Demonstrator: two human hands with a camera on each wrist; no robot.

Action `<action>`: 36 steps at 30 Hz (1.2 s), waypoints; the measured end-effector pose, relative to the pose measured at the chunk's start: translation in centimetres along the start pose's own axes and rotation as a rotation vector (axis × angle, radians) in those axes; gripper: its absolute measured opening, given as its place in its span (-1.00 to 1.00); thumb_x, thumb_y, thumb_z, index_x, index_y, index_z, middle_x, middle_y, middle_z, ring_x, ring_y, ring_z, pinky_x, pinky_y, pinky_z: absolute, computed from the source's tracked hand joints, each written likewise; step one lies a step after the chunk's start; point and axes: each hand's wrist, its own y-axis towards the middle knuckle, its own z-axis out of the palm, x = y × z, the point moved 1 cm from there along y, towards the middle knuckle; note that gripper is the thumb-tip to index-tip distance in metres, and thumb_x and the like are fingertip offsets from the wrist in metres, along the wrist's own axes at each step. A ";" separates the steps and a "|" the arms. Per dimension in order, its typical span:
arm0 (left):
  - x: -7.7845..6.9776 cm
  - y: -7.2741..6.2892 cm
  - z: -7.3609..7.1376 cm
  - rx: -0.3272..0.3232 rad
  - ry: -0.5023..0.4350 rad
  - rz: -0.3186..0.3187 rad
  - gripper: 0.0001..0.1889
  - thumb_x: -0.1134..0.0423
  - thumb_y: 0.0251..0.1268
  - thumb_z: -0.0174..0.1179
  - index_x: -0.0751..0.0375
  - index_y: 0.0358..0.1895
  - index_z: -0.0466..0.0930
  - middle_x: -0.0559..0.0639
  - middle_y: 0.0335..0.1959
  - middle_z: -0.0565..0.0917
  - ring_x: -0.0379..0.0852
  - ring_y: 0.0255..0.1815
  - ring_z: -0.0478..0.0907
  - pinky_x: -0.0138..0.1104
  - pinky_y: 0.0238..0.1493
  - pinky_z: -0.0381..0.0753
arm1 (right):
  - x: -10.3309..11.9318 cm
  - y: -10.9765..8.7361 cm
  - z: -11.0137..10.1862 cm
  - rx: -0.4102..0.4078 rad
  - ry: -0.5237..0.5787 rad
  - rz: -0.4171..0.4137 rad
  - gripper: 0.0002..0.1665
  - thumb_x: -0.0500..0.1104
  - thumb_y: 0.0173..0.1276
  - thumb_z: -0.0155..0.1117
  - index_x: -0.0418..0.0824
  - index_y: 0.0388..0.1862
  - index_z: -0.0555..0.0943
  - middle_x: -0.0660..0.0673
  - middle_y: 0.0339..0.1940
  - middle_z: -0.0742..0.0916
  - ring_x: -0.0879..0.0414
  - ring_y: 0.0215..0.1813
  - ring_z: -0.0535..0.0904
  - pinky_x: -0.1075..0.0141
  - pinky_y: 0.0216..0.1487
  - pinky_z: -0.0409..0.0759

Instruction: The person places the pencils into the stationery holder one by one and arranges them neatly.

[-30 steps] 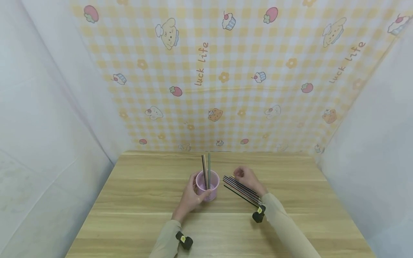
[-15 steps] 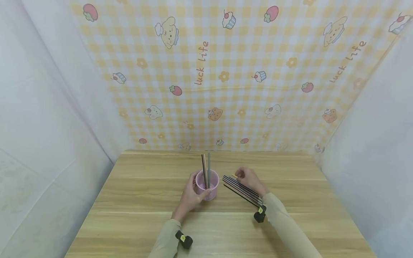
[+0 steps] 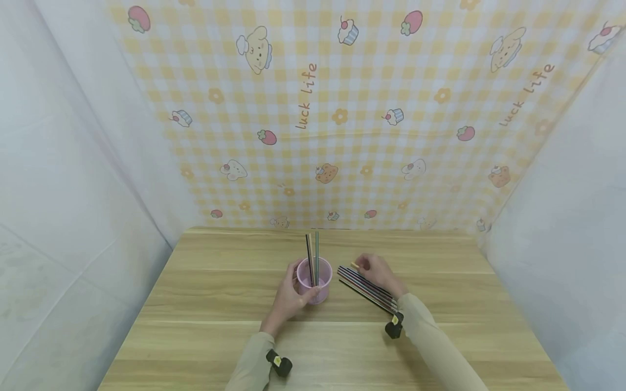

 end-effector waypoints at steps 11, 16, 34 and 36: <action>-0.1 -0.1 0.0 -0.003 0.007 -0.008 -0.10 0.23 0.08 0.53 0.24 0.47 0.22 0.28 0.34 0.49 0.26 0.35 0.48 0.08 0.45 0.47 | 1.7 0.1 -1.1 -0.032 0.140 -0.023 -0.77 -0.35 0.36 0.28 -0.31 -0.01 0.68 -0.19 -0.18 0.77 0.10 -0.19 0.66 0.29 -0.16 0.72; -0.2 -0.1 0.0 -0.006 0.010 -0.020 -0.10 0.23 0.06 0.54 0.20 0.47 0.23 0.25 0.34 0.49 0.22 0.35 0.47 0.05 0.46 0.47 | 2.6 0.0 -1.8 -0.041 0.168 -0.042 -0.75 -0.30 0.42 0.26 -0.28 0.04 0.66 -0.18 -0.14 0.75 0.08 -0.14 0.66 0.27 -0.11 0.72; -0.1 0.0 -0.1 0.002 0.006 -0.023 -0.09 0.22 0.06 0.54 0.20 0.48 0.23 0.27 0.36 0.48 0.25 0.37 0.46 0.10 0.45 0.46 | 7.7 0.5 -4.2 -0.096 0.210 -0.178 -0.67 -0.25 0.46 0.24 -0.31 0.15 0.63 -0.27 -0.08 0.77 0.00 -0.10 0.70 0.18 -0.03 0.76; -0.1 -0.1 -0.1 0.001 0.006 -0.024 -0.10 0.22 0.06 0.54 0.20 0.48 0.23 0.27 0.35 0.48 0.25 0.36 0.47 0.10 0.44 0.47 | 8.6 0.6 -4.5 -0.112 0.236 -0.199 -0.68 -0.27 0.46 0.24 -0.31 0.14 0.62 -0.27 -0.07 0.75 -0.01 -0.09 0.70 0.20 -0.03 0.77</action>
